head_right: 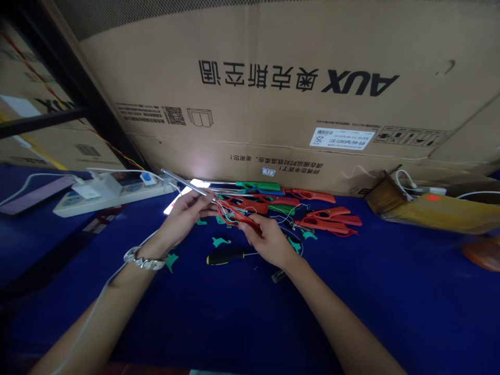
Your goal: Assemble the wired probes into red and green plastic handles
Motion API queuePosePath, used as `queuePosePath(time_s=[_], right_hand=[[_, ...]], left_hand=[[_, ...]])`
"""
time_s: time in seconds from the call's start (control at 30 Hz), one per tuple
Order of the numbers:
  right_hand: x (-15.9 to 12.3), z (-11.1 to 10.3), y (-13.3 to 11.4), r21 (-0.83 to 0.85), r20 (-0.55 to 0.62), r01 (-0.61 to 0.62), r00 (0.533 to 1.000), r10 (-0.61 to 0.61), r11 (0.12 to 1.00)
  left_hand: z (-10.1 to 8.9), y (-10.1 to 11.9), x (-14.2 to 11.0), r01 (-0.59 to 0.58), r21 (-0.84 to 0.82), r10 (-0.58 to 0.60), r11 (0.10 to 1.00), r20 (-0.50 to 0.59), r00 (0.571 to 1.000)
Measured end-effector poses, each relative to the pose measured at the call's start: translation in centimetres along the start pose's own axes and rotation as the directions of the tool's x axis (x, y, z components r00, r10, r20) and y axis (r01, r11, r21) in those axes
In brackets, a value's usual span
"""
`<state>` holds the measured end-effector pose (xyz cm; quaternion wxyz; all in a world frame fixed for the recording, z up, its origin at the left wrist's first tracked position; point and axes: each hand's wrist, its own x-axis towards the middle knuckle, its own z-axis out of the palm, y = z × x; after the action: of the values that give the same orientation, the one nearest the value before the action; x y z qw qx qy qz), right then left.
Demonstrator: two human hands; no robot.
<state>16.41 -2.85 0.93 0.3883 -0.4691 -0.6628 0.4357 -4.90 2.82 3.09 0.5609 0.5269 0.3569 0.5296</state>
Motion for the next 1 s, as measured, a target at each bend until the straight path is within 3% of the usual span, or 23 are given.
queuePosePath(time_s=[0.17,0.4,0.67,0.87,1.0], right_hand=[[0.1,-0.5,0.1,-0.005,0.024,-0.011,1.0,0.011,1.0],[0.0,-1.2,-0.2,-0.01,0.057,-0.03,0.998,0.031,0.999],[0.2,-1.5,0.0,-0.036,0.063,-0.026,0.998,0.028,0.999],[0.1,-1.6,0.2,-0.038,0.082,-0.02,0.996,0.023,0.999],[0.3,-1.7,0.4,-0.024,0.077,-0.04,0.996,0.042,0.999]], left_hand=[[0.3,0.4,-0.2,0.004,-0.034,-0.004,0.999,0.006,1.0],[0.5,0.2,-0.4,0.116,-0.09,-0.112,0.989,0.039,0.993],[0.6,-0.6,-0.2,0.082,-0.059,-0.083,0.995,-0.01,0.997],[0.4,-0.2,-0.3,0.183,-0.066,-0.178,0.981,0.079,0.981],[0.5,-0.5,-0.3,0.165,-0.056,-0.165,0.985,0.001,0.986]])
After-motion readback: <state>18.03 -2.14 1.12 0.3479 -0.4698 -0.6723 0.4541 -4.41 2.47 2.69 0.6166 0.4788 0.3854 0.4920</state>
